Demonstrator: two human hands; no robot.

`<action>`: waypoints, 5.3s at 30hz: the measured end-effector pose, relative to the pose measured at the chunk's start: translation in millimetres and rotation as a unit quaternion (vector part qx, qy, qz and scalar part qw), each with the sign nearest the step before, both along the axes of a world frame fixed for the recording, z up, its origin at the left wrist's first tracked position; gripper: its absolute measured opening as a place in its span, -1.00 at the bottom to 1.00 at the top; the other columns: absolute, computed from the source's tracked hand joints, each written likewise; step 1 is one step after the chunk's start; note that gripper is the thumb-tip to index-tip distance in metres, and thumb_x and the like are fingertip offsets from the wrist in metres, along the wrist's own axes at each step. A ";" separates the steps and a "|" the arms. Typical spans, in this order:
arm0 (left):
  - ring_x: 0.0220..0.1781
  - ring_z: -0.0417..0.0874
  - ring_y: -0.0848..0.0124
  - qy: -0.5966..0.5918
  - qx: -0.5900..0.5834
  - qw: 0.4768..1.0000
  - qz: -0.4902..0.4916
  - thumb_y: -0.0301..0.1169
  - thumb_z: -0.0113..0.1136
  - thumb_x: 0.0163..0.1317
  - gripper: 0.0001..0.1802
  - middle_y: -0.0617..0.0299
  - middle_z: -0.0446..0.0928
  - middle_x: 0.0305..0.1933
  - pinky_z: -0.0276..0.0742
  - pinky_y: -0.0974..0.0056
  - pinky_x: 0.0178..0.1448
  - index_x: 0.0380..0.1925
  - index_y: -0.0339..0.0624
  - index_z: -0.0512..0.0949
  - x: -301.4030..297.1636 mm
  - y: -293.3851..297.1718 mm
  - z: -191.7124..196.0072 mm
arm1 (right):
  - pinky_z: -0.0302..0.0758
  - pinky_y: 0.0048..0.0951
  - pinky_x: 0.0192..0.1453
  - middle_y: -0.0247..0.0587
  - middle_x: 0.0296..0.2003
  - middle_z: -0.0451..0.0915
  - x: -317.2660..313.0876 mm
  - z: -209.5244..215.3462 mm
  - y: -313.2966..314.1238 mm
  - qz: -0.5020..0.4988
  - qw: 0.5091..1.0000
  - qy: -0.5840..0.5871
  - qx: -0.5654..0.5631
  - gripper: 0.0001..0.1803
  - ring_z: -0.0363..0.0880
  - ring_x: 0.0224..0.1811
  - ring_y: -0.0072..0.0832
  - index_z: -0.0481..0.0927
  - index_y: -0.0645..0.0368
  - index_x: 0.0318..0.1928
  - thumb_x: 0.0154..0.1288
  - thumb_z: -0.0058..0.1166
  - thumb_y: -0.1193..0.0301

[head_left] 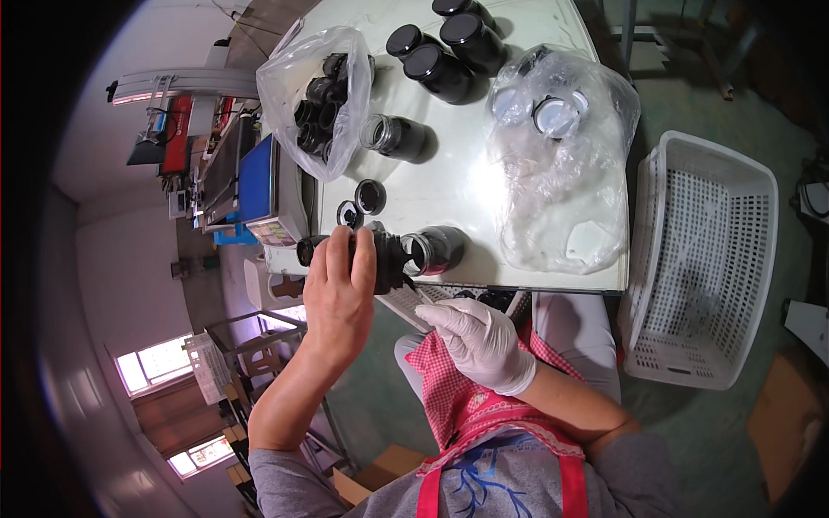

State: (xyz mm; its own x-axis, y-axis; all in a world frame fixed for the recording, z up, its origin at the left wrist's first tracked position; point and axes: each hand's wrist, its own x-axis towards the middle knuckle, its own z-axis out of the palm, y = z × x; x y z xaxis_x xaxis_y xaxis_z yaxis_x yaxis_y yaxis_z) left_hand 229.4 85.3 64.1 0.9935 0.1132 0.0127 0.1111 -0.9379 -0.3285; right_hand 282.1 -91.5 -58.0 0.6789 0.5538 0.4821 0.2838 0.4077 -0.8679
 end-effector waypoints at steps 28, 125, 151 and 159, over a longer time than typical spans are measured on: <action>0.14 0.52 -0.13 0.011 -0.037 0.999 0.034 -0.74 0.43 -0.24 -0.08 -0.10 0.41 0.18 0.55 -0.06 0.12 0.27 -0.23 0.35 0.4 2.7 -5.1 | 0.63 -0.27 -0.05 -0.10 -0.15 0.63 -6.3 -10.9 22.2 0.007 0.997 0.070 0.031 -0.48 0.68 -0.15 -0.17 0.59 0.17 0.10 0.09 0.17 0.77; 0.14 0.52 -0.12 0.011 -0.087 0.995 0.044 -0.74 0.43 -0.22 -0.11 -0.11 0.41 0.17 0.53 -0.06 0.16 0.26 -0.25 0.37 -0.4 6.3 -11.1 | 0.64 -0.44 -0.06 -0.19 -0.22 0.69 -12.8 -14.5 19.6 0.021 0.967 0.246 0.063 -0.91 0.74 -0.18 -0.39 0.61 0.21 -0.09 0.53 0.04 0.53; 0.19 0.50 -0.11 -0.003 -0.106 0.993 0.059 -0.70 0.53 -0.30 -0.05 -0.08 0.43 0.19 0.50 -0.08 0.23 0.24 -0.24 0.38 -1.4 10.0 -10.5 | 0.64 -0.42 0.03 -0.16 -0.18 0.67 -11.9 -19.8 20.4 0.102 0.922 0.362 0.093 -0.80 0.73 -0.14 -0.45 0.55 0.27 -0.10 0.63 -0.09 0.40; 0.19 0.50 -0.11 0.004 -0.099 0.994 0.055 -0.70 0.52 -0.26 -0.08 -0.08 0.43 0.18 0.51 -0.07 0.22 0.24 -0.24 0.39 -1.3 11.4 -11.2 | 0.64 -0.42 0.00 -0.16 -0.22 0.67 -8.9 -20.4 21.1 0.049 0.970 0.233 0.044 -0.89 0.73 -0.17 -0.39 0.55 0.25 -0.11 0.57 -0.01 0.49</action>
State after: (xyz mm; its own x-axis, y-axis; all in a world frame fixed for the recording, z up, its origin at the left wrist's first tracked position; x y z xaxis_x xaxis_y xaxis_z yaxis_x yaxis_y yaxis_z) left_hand 228.1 96.7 52.9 0.9751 0.2200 -0.0292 0.2140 -0.9668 -0.1396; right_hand 273.2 -70.4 -78.4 0.7811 0.5968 0.1835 -0.1744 0.4908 -0.8536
